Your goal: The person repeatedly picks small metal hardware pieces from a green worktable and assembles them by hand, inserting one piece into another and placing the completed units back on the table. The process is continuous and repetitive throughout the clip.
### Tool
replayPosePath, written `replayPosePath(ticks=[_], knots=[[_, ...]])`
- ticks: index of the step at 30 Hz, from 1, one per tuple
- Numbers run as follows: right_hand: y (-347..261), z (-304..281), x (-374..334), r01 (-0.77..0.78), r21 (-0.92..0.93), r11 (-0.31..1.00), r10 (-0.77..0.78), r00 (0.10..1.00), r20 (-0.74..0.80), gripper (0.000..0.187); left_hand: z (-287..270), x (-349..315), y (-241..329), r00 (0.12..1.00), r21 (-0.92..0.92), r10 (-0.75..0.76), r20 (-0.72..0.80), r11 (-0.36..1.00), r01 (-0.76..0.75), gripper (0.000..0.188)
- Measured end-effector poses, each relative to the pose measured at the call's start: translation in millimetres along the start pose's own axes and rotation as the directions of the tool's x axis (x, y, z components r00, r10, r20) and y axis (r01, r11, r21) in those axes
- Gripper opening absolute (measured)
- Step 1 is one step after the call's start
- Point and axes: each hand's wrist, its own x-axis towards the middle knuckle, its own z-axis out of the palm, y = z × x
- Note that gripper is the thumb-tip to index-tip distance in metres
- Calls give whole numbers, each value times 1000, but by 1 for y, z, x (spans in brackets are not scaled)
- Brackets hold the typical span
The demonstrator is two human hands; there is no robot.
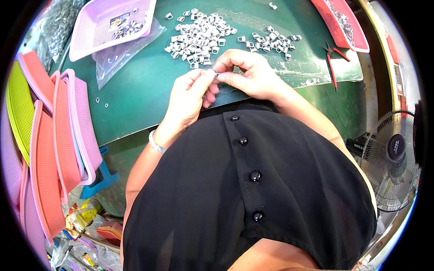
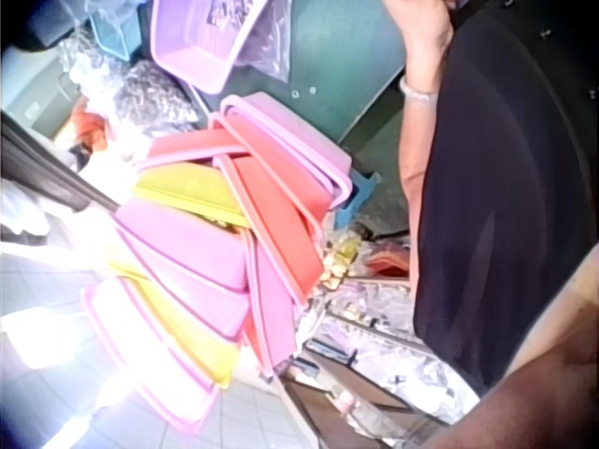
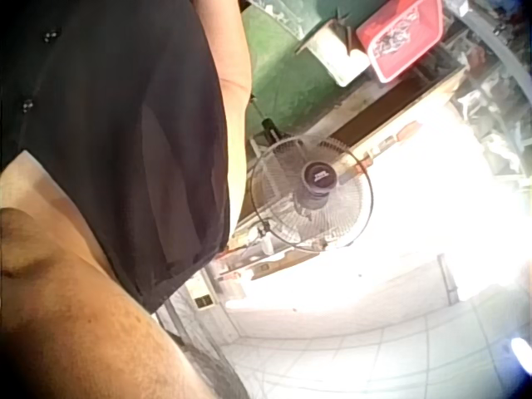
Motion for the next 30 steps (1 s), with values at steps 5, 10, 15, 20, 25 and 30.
replayPosePath(ticks=[5, 10, 15, 20, 25, 30], knots=[[4, 4, 0, 24, 113, 993, -14, 996, -87, 16, -8, 2, 2, 998, -166, -60, 33, 984, 65, 26], [4, 1, 1, -29, -3, 1000, 29, 996, -84, 15, -21, 4, 2, 990, -351, -25, 141, 934, 74, 26], [6, 0, 3, -42, -182, 982, 27, 996, -85, 15, -24, 3, 0, 984, -418, -2, 178, 905, 77, 25], [10, 4, 12, 42, -573, 819, -102, 992, -72, 14, -23, 1, 0, 982, -483, 6, 190, 871, 88, 28], [12, 14, 23, 52, -739, 672, -127, 991, -46, 16, -24, 3, -2, 987, -464, 18, 162, 884, 60, 23], [14, 13, 28, 62, -737, 673, -113, 993, -19, 14, -24, 3, -6, 995, -423, 31, 91, 906, 11, 19]])
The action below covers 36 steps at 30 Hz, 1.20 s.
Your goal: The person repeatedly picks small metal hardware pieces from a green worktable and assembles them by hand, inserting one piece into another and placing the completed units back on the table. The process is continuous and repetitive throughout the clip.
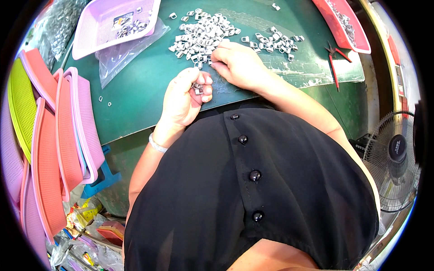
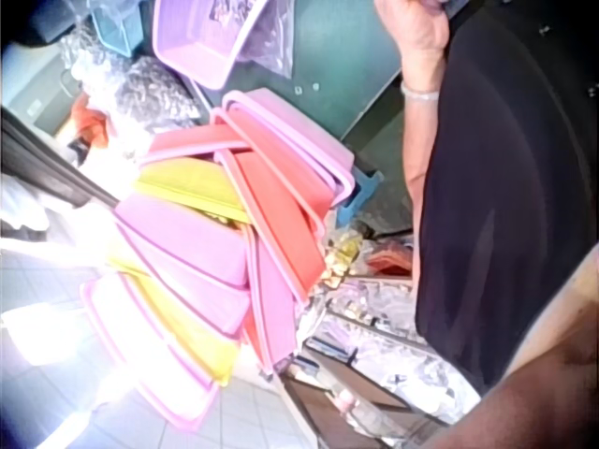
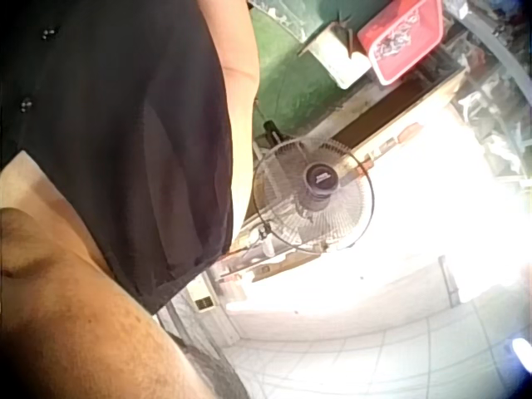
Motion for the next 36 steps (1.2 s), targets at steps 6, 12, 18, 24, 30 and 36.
replayPosePath(ticks=[6, 12, 18, 24, 30, 36], knots=[[2, -11, -2, -146, 361, 921, 129, 989, 70, 15, 11, 3, 2, 993, 123, -10, -116, 992, 25, 17], [-2, -19, -6, -299, 636, 712, 168, 951, 260, 14, 20, 7, 3, 984, 217, -57, -168, 972, 94, 18], [-4, -23, -10, -280, 696, 661, 126, 956, 266, 15, 14, 8, 4, 991, 176, -71, -115, 980, 91, 19], [-4, -24, -12, -278, 710, 647, 120, 957, 265, 14, 16, 5, 1, 993, 215, -31, -111, 975, 54, 22], [2, -18, -15, -254, 804, 538, 92, 966, 244, 12, 16, 3, -2, 995, 296, 7, -99, 955, 23, 26], [3, -17, -17, -180, 800, 572, 62, 982, 177, 10, 17, 2, -2, 998, 322, 18, -66, 947, 4, 25]])
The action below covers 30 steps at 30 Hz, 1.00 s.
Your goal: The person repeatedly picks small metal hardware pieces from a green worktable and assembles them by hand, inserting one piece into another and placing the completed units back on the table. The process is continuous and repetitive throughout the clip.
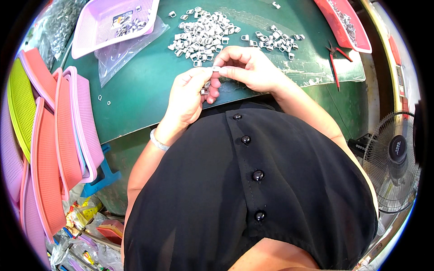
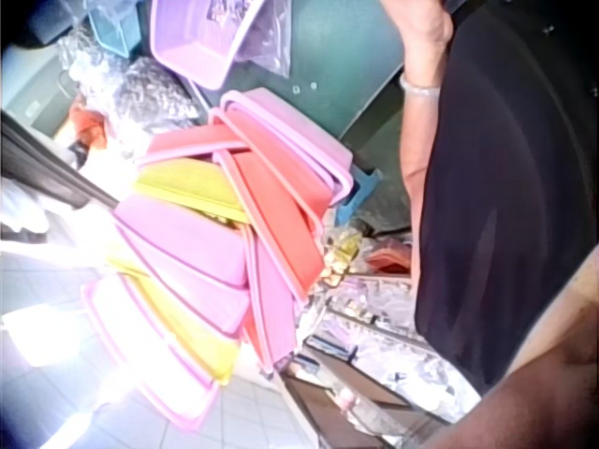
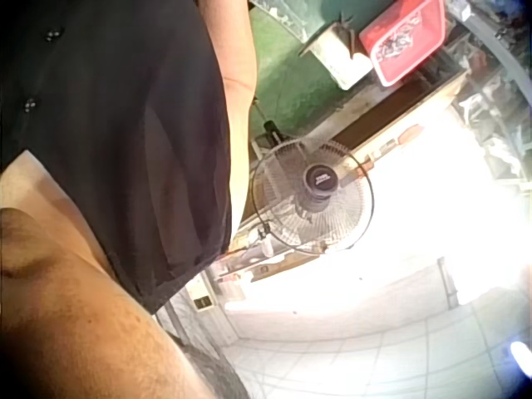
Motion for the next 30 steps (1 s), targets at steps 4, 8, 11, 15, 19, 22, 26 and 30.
replayPosePath(ticks=[4, 8, 11, 15, 19, 22, 26, 30], knots=[[1, 2, -2, 106, -179, 978, -115, 992, -42, 10, -1, 0, -1, 1000, -12, 1, 4, 1000, -1, 24], [-2, 9, -3, 161, -255, 953, -188, 978, -87, 11, 0, -1, -1, 1000, -42, 5, -1, 999, -5, 25], [-13, 9, -5, 48, -274, 961, -57, 998, -27, 7, 0, -1, 0, 1000, -55, 11, 18, 998, -10, 27], [-14, 10, -5, 74, -343, 936, -100, 993, -58, 10, 2, -2, 2, 1000, -62, -4, 17, 998, 5, 22], [-8, 11, -5, 214, -429, 878, -267, 962, -66, 18, 0, 0, -2, 1000, -43, 18, 13, 999, -17, 16], [-8, 12, -4, 231, -391, 891, -285, 955, -87, 22, 1, -1, -2, 1000, -52, 18, 16, 998, -17, 15], [-6, 10, -4, 242, -368, 898, -290, 954, -78, 27, -1, -1, -3, 999, -70, 24, 25, 997, -22, 17], [-4, 5, -5, 162, -418, 894, -227, 968, -110, 23, -1, -2, -2, 999, -72, 17, 34, 997, -15, 19]])
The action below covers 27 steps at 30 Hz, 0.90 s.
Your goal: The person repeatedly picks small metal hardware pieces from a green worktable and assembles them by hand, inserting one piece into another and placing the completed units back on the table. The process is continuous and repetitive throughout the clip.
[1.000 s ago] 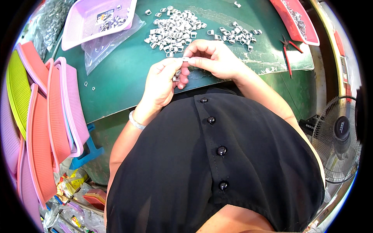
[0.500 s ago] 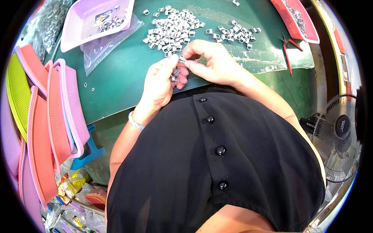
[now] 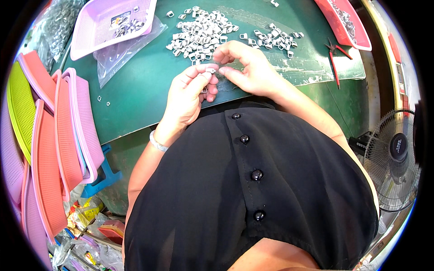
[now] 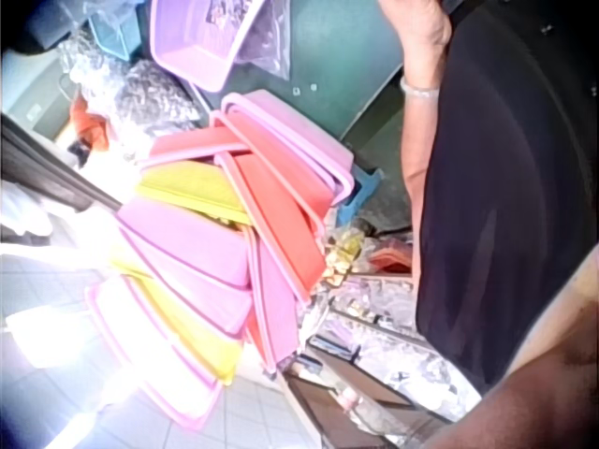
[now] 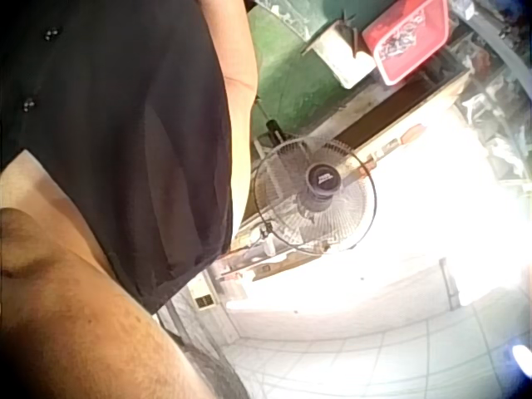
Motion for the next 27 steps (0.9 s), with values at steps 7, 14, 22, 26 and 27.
replayPosePath(ticks=[7, 14, 22, 26, 27], knots=[[20, -1, 9, -9, -336, 942, -23, 996, -91, 17, -5, 0, 3, 999, -96, 6, 42, 995, -2, 21], [14, 13, 27, 35, -470, 882, -57, 998, -33, 15, -10, 3, -1, 998, -123, 3, 55, 992, 4, 11], [20, 13, 28, 69, -407, 911, -92, 995, -37, 12, -6, 1, 1, 1000, -96, -11, 11, 995, 12, 16], [15, 10, 24, 206, -319, 925, -234, 971, -52, 12, -5, 2, 2, 1000, -107, -2, 0, 994, 2, 18], [13, 9, 24, 253, -301, 919, -281, 958, -55, 12, -5, 3, 1, 1000, -110, -6, -10, 994, 5, 18]])
